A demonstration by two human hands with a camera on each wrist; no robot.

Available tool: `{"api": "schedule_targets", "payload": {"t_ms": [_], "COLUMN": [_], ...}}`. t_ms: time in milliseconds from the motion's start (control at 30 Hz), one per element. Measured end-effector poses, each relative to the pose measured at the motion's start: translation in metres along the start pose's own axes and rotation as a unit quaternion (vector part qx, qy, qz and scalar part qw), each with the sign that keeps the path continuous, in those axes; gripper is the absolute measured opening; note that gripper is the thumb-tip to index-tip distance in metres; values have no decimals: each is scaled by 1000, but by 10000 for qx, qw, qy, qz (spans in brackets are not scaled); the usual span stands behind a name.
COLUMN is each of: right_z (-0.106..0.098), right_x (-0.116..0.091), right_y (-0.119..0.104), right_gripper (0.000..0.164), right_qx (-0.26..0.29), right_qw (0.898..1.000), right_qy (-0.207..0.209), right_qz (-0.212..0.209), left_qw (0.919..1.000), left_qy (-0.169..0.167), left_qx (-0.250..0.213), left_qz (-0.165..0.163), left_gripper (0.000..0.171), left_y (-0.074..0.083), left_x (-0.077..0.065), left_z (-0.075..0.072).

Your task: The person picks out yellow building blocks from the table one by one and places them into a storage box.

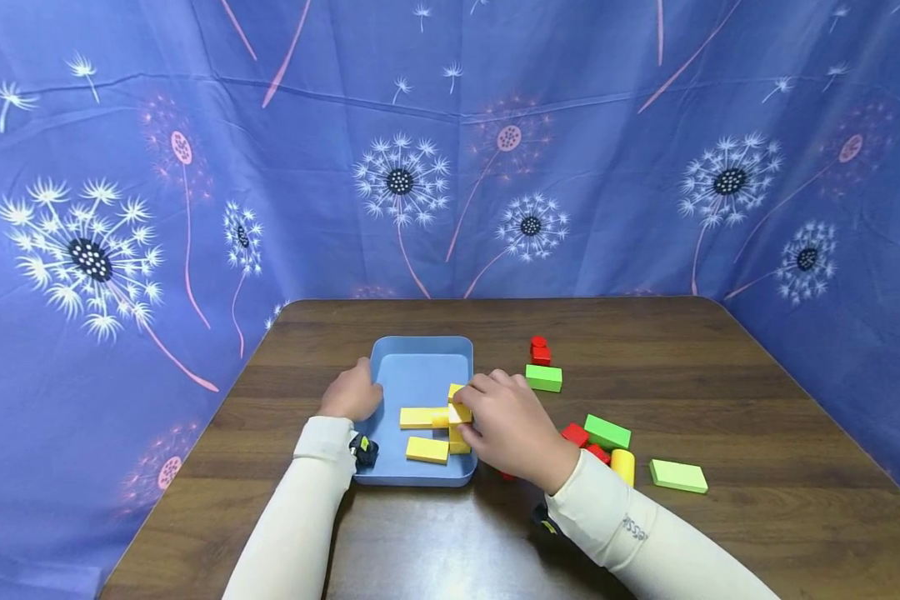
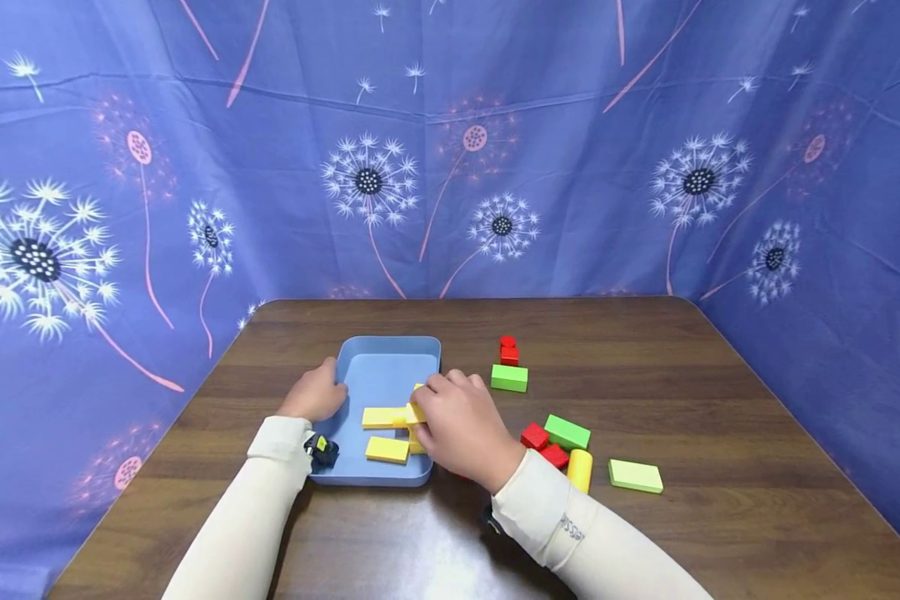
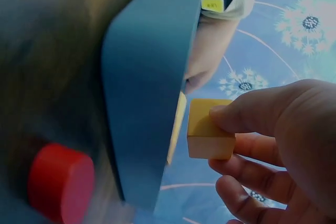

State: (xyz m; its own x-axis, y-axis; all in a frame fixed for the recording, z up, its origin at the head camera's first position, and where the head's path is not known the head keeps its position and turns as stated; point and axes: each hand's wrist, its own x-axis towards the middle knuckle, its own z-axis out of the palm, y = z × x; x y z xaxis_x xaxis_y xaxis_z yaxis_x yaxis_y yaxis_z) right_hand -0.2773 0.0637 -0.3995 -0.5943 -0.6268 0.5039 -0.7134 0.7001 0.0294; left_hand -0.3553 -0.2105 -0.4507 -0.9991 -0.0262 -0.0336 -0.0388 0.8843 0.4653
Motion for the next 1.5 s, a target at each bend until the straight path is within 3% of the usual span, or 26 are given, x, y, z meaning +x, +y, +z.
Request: {"api": "schedule_targets", "payload": {"t_ms": [400,1500], "right_z": [20,34], "right_x": [0,-1], "right_y": [-17,-27], "right_gripper": [28,20], "right_qx": [-9,298], "right_qw": [9988,9993], "right_qy": [-399,-46], "right_qz": [292,214], "left_qw": [9998,9999], "left_qy": [-122,-136], "left_qx": [-126,-76], "left_qz": [-95,-2], "left_gripper": [59,59], "left_y": [-2,-1], "left_x": [-1,1], "left_z": [5,3]}}
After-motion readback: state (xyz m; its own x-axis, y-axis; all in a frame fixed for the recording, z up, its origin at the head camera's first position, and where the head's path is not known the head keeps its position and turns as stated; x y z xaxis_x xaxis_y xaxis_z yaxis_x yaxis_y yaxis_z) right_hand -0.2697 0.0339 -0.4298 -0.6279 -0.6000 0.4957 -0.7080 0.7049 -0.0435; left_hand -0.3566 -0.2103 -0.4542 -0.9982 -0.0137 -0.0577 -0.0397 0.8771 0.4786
